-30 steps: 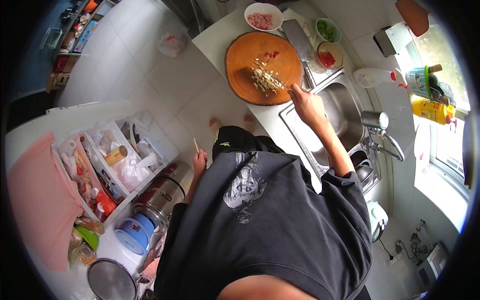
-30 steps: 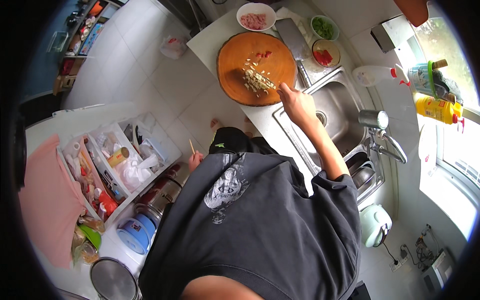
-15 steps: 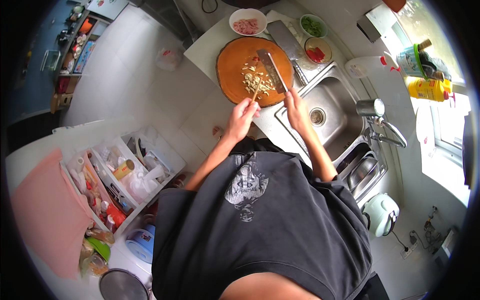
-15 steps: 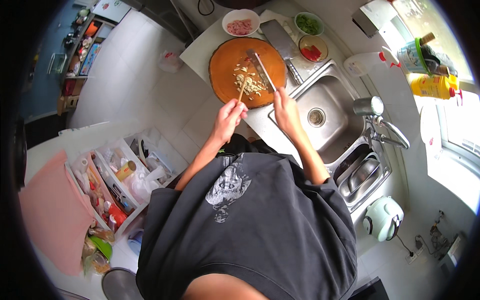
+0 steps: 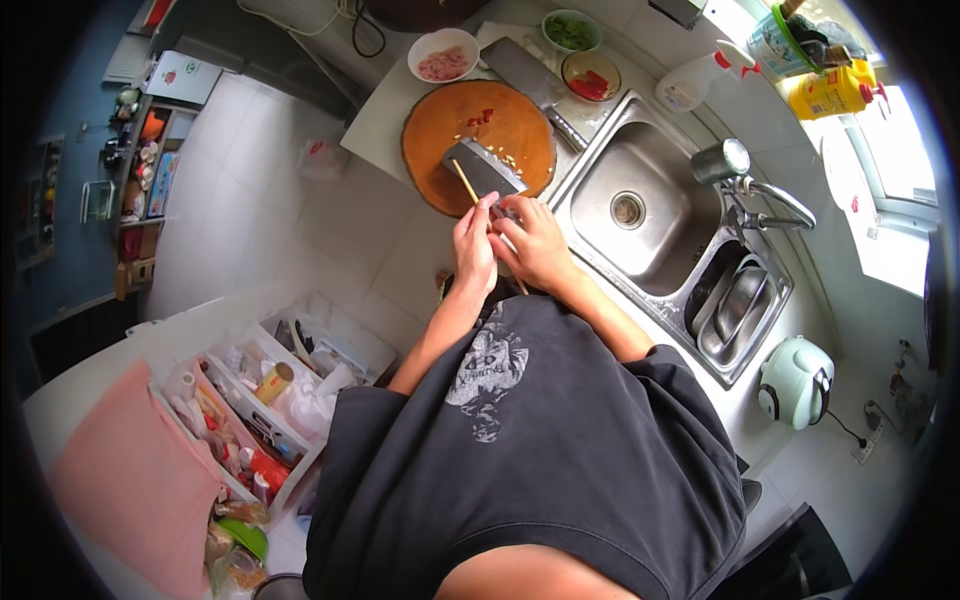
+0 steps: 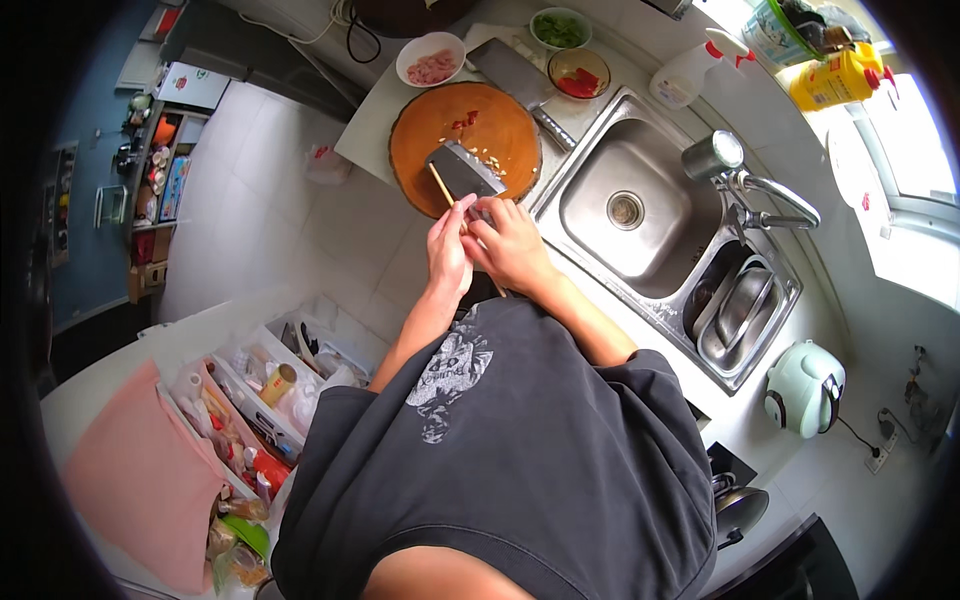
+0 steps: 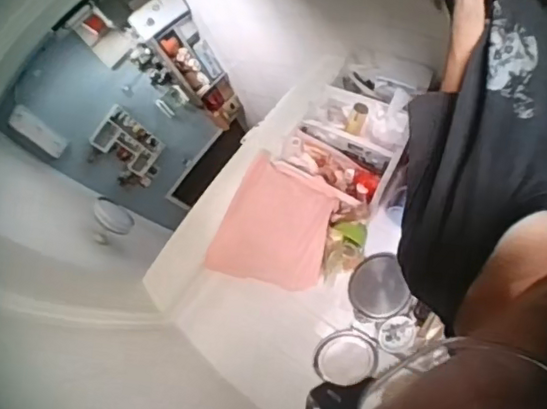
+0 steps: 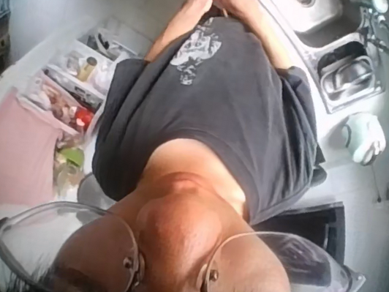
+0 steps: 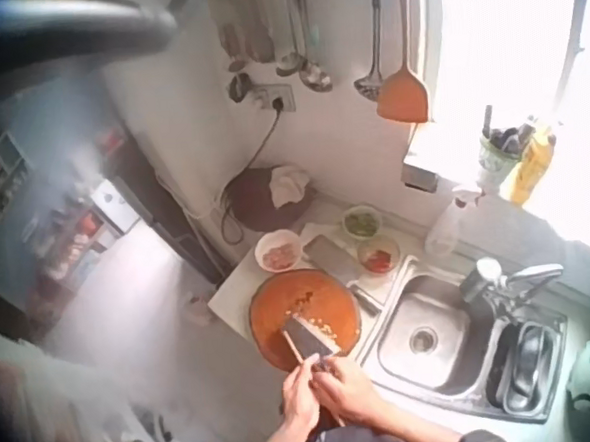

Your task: The person peels garlic cloves by hand and places them on a wooden cutting board. They then use a cleaver to slice and mince the garlic into a fine paste, occasionally using chopsticks to gather the pieces.

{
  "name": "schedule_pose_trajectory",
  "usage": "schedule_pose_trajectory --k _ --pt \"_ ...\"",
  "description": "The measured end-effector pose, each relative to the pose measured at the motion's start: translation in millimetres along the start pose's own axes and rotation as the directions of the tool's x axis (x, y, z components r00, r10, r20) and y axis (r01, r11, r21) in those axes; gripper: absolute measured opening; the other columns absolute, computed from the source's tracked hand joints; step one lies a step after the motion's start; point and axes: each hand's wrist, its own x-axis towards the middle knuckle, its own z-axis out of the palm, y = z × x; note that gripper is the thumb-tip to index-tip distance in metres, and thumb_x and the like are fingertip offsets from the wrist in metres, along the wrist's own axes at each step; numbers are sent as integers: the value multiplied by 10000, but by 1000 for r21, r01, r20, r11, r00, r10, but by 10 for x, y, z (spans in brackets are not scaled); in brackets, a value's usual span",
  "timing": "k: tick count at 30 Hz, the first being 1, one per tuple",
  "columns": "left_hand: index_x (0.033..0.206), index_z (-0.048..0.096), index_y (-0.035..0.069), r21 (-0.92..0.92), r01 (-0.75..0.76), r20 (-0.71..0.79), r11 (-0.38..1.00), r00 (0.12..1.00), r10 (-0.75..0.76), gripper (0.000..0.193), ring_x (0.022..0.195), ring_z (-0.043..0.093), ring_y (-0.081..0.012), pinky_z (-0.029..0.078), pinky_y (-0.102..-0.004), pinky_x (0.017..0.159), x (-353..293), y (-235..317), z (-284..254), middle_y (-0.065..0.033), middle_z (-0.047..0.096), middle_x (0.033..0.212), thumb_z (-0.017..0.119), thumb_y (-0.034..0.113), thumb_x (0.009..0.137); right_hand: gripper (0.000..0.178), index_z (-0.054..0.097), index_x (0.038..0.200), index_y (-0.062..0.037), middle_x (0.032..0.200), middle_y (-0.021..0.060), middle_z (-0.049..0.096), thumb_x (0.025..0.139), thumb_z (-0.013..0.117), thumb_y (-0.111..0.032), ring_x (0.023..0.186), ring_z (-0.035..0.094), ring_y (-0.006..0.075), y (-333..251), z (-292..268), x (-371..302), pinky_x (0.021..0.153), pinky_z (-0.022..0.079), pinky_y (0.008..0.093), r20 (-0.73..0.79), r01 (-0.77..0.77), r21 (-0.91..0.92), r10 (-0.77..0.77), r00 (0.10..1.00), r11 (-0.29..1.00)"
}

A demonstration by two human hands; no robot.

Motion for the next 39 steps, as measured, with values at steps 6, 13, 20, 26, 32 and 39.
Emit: schedule_pose_trajectory --k 6,13,20,26,32,39 --pt "1338 643 -111 -33 -111 -125 993 986 106 515 1139 657 -178 537 -295 984 -82 87 107 -148 681 1256 590 354 1121 156 683 925 -55 1304 156 599 889 783 -169 1156 523 373 -188 89 -16 987 426 499 -180 -177 4 175 968 984" --pt "1344 645 -89 118 -237 -128 964 959 251 353 1032 742 -223 600 -325 920 107 7 -361 -163 749 1205 712 45 1024 239 607 1086 -13 709 211 633 1125 549 -242 624 623 385 180 -124 -467 628 500 446 -94 -723 274 766 636 634" --pt "1353 640 -84 130 -163 -117 978 977 179 356 1008 754 -229 621 -306 881 39 155 -625 -161 749 1188 704 46 1027 255 598 1092 -15 781 290 663 1116 551 -265 774 666 512 627 232 -721 692 504 530 -110 -828 112 835 539 549" --pt "1335 652 -95 180 -98 -68 979 991 112 316 978 741 -190 609 -300 834 149 413 -806 -149 741 1143 672 27 1044 279 610 1061 0 768 279 650 1107 573 -272 712 647 478 511 585 -569 675 500 499 -179 -822 107 824 537 559" --pt "1248 601 -58 163 -64 51 985 997 56 199 963 759 -229 615 -310 697 401 738 -992 -149 672 1168 602 49 1079 265 594 1049 -3 879 300 671 1100 554 -260 859 650 510 31 948 -265 731 493 537 -222 -846 152 851 475 512" --pt "1146 485 52 284 -26 153 958 988 -18 124 795 664 -154 497 -266 575 666 866 -1190 -75 590 1017 581 51 1069 142 641 1092 0 942 173 648 1023 686 -115 797 658 341 -300 981 -160 742 530 431 -423 -793 47 731 535 607"
